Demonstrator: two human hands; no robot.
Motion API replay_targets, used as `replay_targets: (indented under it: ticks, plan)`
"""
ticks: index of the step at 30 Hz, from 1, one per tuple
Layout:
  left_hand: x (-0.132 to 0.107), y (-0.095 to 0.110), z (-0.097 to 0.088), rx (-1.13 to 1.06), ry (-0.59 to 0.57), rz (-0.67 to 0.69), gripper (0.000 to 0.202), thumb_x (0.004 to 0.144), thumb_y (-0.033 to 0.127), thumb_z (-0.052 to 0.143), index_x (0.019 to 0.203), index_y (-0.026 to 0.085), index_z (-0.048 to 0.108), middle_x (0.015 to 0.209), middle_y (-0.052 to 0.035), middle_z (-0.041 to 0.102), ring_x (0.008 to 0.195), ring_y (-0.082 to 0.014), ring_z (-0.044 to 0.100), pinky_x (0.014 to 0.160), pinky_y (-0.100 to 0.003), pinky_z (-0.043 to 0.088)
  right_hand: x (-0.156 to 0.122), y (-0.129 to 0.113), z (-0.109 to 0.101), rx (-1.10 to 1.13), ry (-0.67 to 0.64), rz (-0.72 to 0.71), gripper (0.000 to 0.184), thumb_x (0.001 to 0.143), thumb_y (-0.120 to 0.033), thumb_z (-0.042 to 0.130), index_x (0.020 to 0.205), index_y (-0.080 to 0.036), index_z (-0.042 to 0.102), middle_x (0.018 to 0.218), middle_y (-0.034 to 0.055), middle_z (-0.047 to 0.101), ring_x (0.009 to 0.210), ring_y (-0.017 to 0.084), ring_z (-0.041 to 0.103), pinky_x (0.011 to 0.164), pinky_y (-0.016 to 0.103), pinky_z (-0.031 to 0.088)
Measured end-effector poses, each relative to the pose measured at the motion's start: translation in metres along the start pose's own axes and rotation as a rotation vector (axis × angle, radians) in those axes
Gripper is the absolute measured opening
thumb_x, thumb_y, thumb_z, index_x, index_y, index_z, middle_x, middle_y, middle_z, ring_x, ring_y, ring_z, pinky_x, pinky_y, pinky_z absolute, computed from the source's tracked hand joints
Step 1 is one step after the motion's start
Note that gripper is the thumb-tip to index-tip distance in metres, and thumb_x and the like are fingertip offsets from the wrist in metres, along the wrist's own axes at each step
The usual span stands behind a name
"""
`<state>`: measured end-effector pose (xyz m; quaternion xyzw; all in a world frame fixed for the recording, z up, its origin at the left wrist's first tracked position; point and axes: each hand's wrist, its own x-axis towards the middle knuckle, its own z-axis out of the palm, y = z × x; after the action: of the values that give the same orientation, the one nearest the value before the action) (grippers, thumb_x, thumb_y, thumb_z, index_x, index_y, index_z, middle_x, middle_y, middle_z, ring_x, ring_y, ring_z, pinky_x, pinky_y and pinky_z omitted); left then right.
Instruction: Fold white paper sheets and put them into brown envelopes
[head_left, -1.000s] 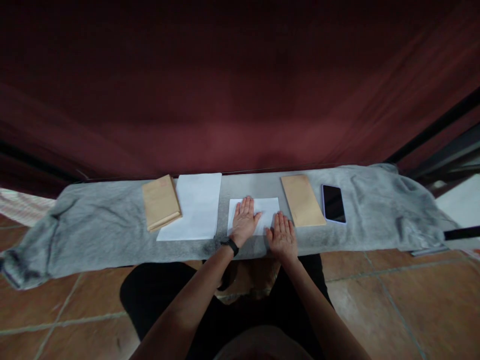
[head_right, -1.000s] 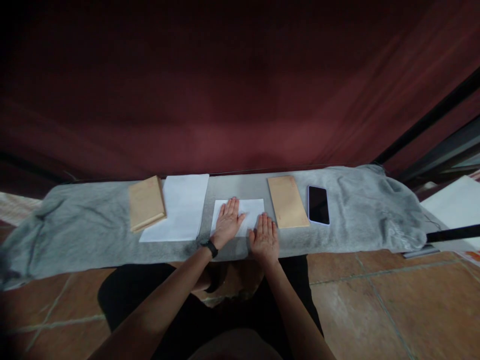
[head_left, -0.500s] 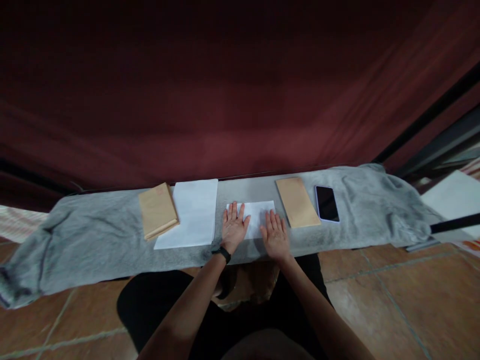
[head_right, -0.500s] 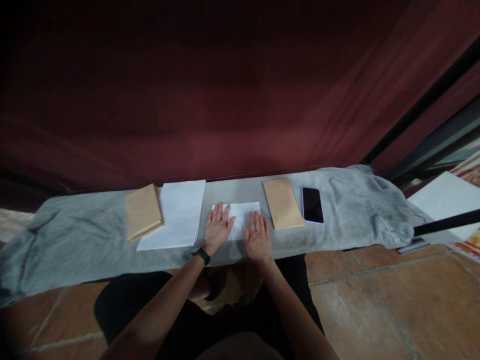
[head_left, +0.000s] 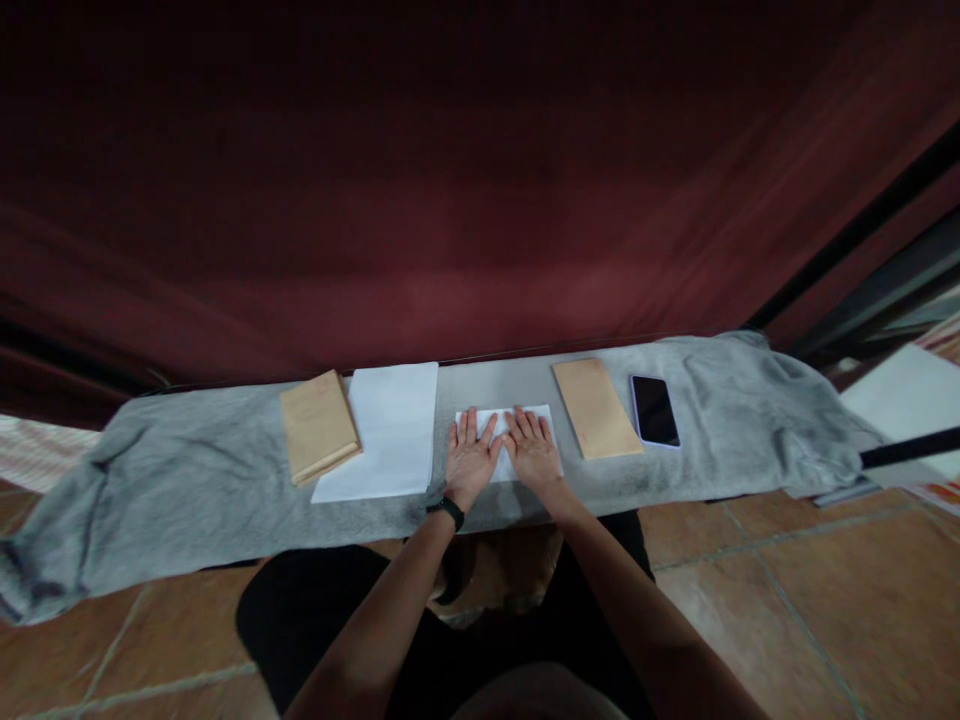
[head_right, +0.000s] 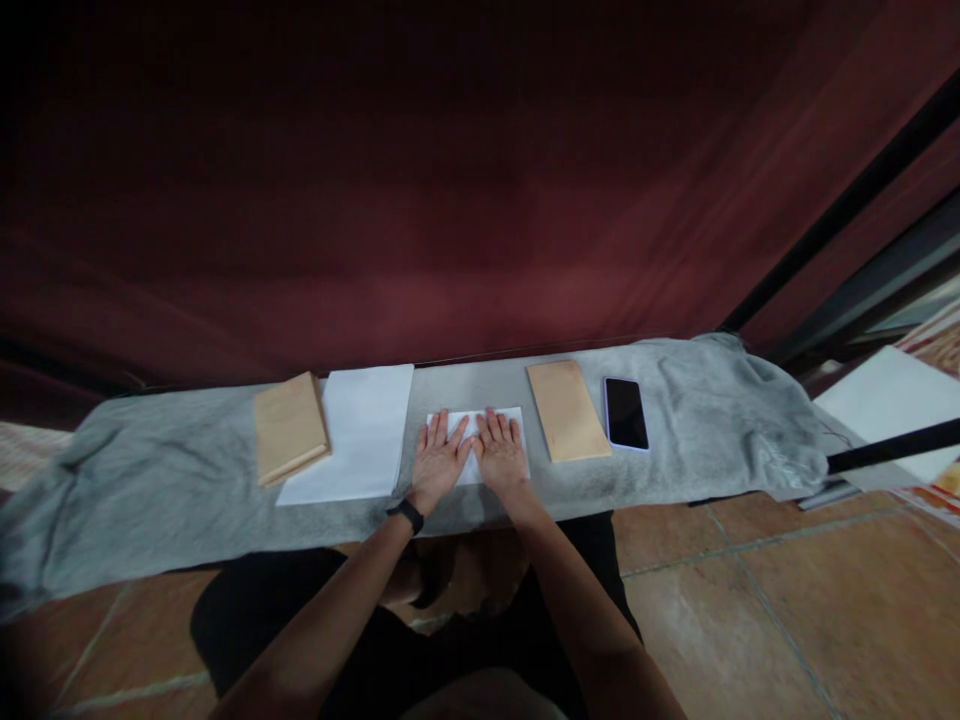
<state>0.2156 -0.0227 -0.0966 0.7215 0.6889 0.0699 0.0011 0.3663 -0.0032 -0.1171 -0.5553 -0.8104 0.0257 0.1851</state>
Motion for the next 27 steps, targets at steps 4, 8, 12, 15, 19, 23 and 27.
replay_targets:
  ticks: [4, 8, 12, 15, 19, 23, 27]
  plan:
    - [-0.001, -0.002, 0.001, 0.013, -0.016, 0.030, 0.058, 0.104, 0.049, 0.038, 0.158, 0.031, 0.034, 0.169, -0.0085, 0.023, 0.156, -0.0309, 0.020, 0.125, -0.053, 0.017, 0.002, 0.003, 0.000, -0.022, -0.001, 0.048, 0.052, 0.107, -0.037, 0.038, 0.153, -0.015, 0.046, 0.162, 0.0157, 0.037, 0.146, 0.033, 0.040, 0.120, 0.053, 0.026]
    - [-0.003, -0.003, 0.001, 0.014, -0.026, 0.057, 0.062, 0.103, 0.054, 0.037, 0.159, 0.028, 0.032, 0.169, -0.0101, 0.022, 0.156, -0.0303, 0.020, 0.126, -0.054, 0.014, 0.000, 0.005, 0.002, -0.031, 0.041, 0.070, 0.055, 0.106, -0.039, 0.039, 0.153, -0.011, 0.044, 0.161, 0.0204, 0.037, 0.146, 0.034, 0.040, 0.120, 0.053, 0.027]
    - [-0.006, -0.004, 0.000, -0.005, 0.006, 0.079, 0.066, 0.102, 0.058, 0.037, 0.159, 0.024, 0.034, 0.168, -0.0117, 0.025, 0.156, -0.0300, 0.021, 0.126, -0.054, 0.016, -0.007, 0.011, 0.005, -0.031, 0.114, 0.073, 0.058, 0.106, -0.040, 0.038, 0.153, -0.005, 0.042, 0.159, 0.0252, 0.039, 0.146, 0.035, 0.040, 0.119, 0.054, 0.029]
    - [-0.009, -0.006, 0.000, -0.031, 0.018, 0.090, 0.066, 0.101, 0.058, 0.038, 0.158, 0.023, 0.037, 0.167, -0.0113, 0.028, 0.156, -0.0300, 0.022, 0.126, -0.054, 0.017, -0.013, 0.016, 0.005, -0.032, 0.167, 0.066, 0.060, 0.106, -0.040, 0.036, 0.153, -0.003, 0.039, 0.157, 0.0268, 0.039, 0.146, 0.035, 0.040, 0.118, 0.056, 0.030]
    - [-0.015, -0.008, -0.001, -0.044, 0.022, 0.114, 0.062, 0.102, 0.054, 0.037, 0.157, 0.025, 0.038, 0.167, -0.0092, 0.029, 0.156, -0.0287, 0.022, 0.126, -0.054, 0.017, -0.021, 0.022, 0.003, -0.047, 0.205, 0.068, 0.060, 0.106, -0.039, 0.035, 0.155, -0.003, 0.037, 0.157, 0.0257, 0.041, 0.144, 0.033, 0.043, 0.117, 0.054, 0.032]
    - [-0.027, -0.011, -0.006, -0.060, -0.002, 0.273, 0.053, 0.105, 0.047, 0.036, 0.155, 0.029, 0.041, 0.165, -0.0032, 0.035, 0.155, -0.0246, 0.025, 0.127, -0.050, 0.017, -0.030, 0.026, -0.001, -0.074, 0.180, 0.073, 0.061, 0.106, -0.038, 0.035, 0.155, -0.002, 0.036, 0.157, 0.0247, 0.042, 0.144, 0.032, 0.043, 0.117, 0.051, 0.032]
    - [-0.042, -0.014, -0.010, -0.088, -0.053, 0.486, 0.049, 0.107, 0.044, 0.034, 0.154, 0.034, 0.041, 0.163, 0.0028, 0.038, 0.154, -0.0202, 0.026, 0.128, -0.047, 0.018, -0.039, 0.028, -0.005, -0.087, 0.172, 0.072, 0.061, 0.106, -0.038, 0.035, 0.155, -0.002, 0.036, 0.156, 0.0247, 0.043, 0.143, 0.032, 0.043, 0.117, 0.051, 0.032]
